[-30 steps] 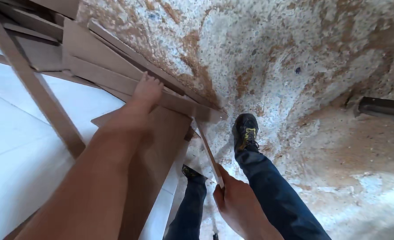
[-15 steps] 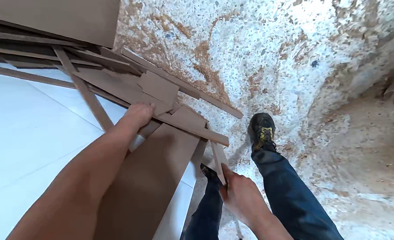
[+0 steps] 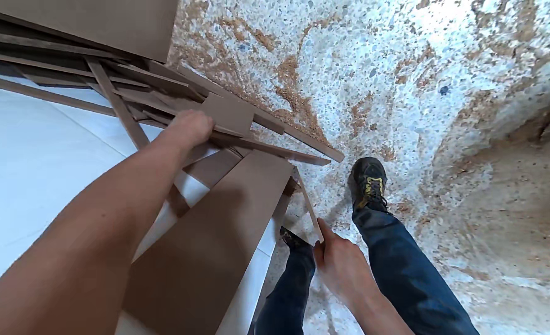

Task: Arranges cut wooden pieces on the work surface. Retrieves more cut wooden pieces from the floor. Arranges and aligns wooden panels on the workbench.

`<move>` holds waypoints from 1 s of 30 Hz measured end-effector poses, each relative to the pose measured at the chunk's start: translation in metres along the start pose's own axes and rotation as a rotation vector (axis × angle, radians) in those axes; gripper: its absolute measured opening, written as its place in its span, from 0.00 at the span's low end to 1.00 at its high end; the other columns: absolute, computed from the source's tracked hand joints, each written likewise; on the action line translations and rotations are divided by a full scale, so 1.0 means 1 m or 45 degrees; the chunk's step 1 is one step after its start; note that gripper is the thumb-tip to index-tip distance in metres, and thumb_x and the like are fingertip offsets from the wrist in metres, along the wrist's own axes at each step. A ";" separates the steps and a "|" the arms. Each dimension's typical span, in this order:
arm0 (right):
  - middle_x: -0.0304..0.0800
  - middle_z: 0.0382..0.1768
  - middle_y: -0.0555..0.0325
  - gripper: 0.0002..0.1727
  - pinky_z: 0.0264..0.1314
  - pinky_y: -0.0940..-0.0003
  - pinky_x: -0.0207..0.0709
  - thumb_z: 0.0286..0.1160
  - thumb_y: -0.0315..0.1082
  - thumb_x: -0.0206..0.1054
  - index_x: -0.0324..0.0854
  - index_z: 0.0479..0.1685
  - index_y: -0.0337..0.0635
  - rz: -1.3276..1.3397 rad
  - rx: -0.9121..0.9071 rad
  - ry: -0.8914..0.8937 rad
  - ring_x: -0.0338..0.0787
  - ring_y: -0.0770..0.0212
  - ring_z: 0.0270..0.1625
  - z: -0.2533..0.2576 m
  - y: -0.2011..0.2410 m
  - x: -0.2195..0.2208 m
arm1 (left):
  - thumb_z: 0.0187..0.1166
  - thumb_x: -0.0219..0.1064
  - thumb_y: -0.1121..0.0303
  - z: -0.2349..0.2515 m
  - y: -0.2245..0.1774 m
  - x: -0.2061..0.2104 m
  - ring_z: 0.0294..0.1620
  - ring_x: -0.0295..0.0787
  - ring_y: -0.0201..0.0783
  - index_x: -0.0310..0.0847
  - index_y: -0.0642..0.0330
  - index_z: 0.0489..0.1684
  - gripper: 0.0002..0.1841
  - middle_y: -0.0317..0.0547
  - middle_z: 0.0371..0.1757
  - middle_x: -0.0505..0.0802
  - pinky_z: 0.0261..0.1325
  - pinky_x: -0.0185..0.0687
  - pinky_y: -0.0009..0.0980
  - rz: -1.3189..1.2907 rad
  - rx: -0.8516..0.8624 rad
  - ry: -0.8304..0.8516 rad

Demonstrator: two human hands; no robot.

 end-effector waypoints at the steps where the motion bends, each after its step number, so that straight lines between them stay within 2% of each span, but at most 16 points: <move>1: 0.94 0.49 0.51 0.33 0.55 0.48 0.84 0.85 0.45 0.50 0.59 0.93 0.56 0.003 0.012 -0.003 0.94 0.48 0.50 -0.001 0.000 -0.002 | 0.82 0.64 0.71 -0.007 0.009 -0.010 0.58 0.90 0.66 0.90 0.56 0.57 0.12 0.62 0.51 0.94 0.57 0.82 0.68 -0.015 -0.015 -0.031; 5: 0.94 0.47 0.48 0.29 0.57 0.44 0.84 0.87 0.44 0.49 0.65 0.88 0.55 0.037 0.025 -0.052 0.94 0.45 0.54 -0.005 0.000 -0.015 | 0.78 0.67 0.75 -0.054 0.039 -0.057 0.61 0.89 0.67 0.87 0.49 0.68 0.20 0.61 0.54 0.94 0.61 0.81 0.70 -0.047 0.018 -0.213; 7: 0.94 0.47 0.47 0.25 0.57 0.42 0.84 0.87 0.43 0.50 0.71 0.82 0.53 0.066 0.013 -0.137 0.94 0.44 0.54 -0.008 -0.003 -0.021 | 0.77 0.68 0.74 -0.089 0.049 -0.094 0.61 0.90 0.66 0.87 0.47 0.69 0.21 0.59 0.54 0.95 0.63 0.80 0.70 -0.086 0.038 -0.341; 11: 0.94 0.47 0.45 0.21 0.57 0.39 0.84 0.87 0.44 0.53 0.78 0.72 0.51 0.227 -0.001 -0.378 0.94 0.43 0.54 -0.040 -0.040 -0.015 | 0.82 0.66 0.70 -0.210 0.037 -0.177 0.58 0.92 0.65 0.90 0.46 0.64 0.16 0.58 0.54 0.95 0.61 0.80 0.73 -0.376 -0.001 -0.557; 14: 0.95 0.46 0.49 0.21 0.60 0.42 0.84 0.87 0.47 0.57 0.81 0.70 0.48 0.609 -0.123 -0.600 0.94 0.49 0.52 -0.120 -0.091 -0.030 | 0.87 0.65 0.59 -0.308 0.020 -0.236 0.55 0.91 0.67 0.90 0.57 0.57 0.14 0.64 0.49 0.94 0.61 0.78 0.75 -0.723 -0.100 -0.726; 16: 0.96 0.44 0.59 0.19 0.60 0.51 0.88 0.84 0.47 0.63 0.84 0.65 0.48 0.944 -0.256 -0.788 0.95 0.61 0.50 -0.189 -0.132 -0.030 | 0.87 0.65 0.52 -0.369 0.012 -0.255 0.54 0.88 0.70 0.87 0.69 0.48 0.23 0.70 0.46 0.91 0.60 0.74 0.77 -1.004 -0.178 -0.784; 17: 0.97 0.46 0.62 0.18 0.62 0.55 0.89 0.82 0.46 0.65 0.85 0.64 0.48 1.085 -0.311 -0.848 0.95 0.65 0.52 -0.221 -0.151 -0.025 | 0.86 0.65 0.50 -0.396 0.010 -0.259 0.55 0.88 0.70 0.85 0.73 0.47 0.26 0.71 0.47 0.91 0.61 0.74 0.76 -1.153 -0.185 -0.841; 18: 0.97 0.48 0.61 0.18 0.64 0.57 0.89 0.81 0.43 0.66 0.85 0.63 0.45 1.222 -0.364 -0.900 0.95 0.66 0.53 -0.252 -0.166 -0.019 | 0.86 0.66 0.50 -0.421 0.008 -0.264 0.56 0.89 0.66 0.84 0.74 0.50 0.26 0.70 0.49 0.91 0.64 0.77 0.72 -1.328 -0.150 -0.930; 20: 0.97 0.46 0.55 0.16 0.60 0.56 0.92 0.80 0.37 0.67 0.84 0.60 0.38 1.521 -0.454 -1.028 0.96 0.61 0.50 -0.309 -0.195 -0.006 | 0.86 0.67 0.56 -0.466 0.004 -0.272 0.57 0.92 0.47 0.79 0.71 0.63 0.23 0.58 0.56 0.92 0.67 0.86 0.52 -1.775 0.073 -1.133; 22: 0.96 0.43 0.45 0.16 0.51 0.50 0.94 0.82 0.33 0.65 0.80 0.59 0.30 1.829 -0.504 -1.125 0.97 0.51 0.45 -0.359 -0.224 0.004 | 0.85 0.67 0.61 -0.510 0.006 -0.283 0.51 0.93 0.36 0.74 0.66 0.69 0.22 0.47 0.57 0.91 0.61 0.91 0.41 -2.181 0.319 -1.322; 24: 0.95 0.41 0.39 0.15 0.46 0.48 0.94 0.83 0.30 0.63 0.77 0.60 0.26 2.051 -0.541 -1.196 0.97 0.47 0.41 -0.399 -0.252 0.019 | 0.86 0.66 0.61 -0.551 0.012 -0.295 0.50 0.92 0.36 0.70 0.61 0.72 0.22 0.43 0.57 0.90 0.57 0.91 0.40 -2.450 0.448 -1.462; 26: 0.94 0.41 0.37 0.15 0.46 0.47 0.94 0.84 0.28 0.62 0.76 0.61 0.26 2.169 -0.613 -1.258 0.97 0.46 0.40 -0.432 -0.273 0.030 | 0.87 0.65 0.57 -0.582 0.018 -0.308 0.55 0.92 0.41 0.68 0.59 0.76 0.24 0.47 0.61 0.90 0.59 0.91 0.44 -2.664 0.511 -1.567; 30: 0.92 0.34 0.41 0.11 0.42 0.50 0.93 0.83 0.29 0.60 0.74 0.55 0.29 2.383 -0.813 -1.243 0.95 0.50 0.35 -0.477 -0.290 0.051 | 0.89 0.60 0.51 -0.606 0.010 -0.314 0.59 0.92 0.45 0.71 0.54 0.77 0.25 0.49 0.63 0.90 0.60 0.91 0.47 -2.955 0.508 -1.563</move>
Point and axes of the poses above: each hand's wrist, its own z-axis towards the middle knuckle, its own x-axis out of the palm, y = z × x, the point moved 10 cm from there along z, towards the middle knuckle
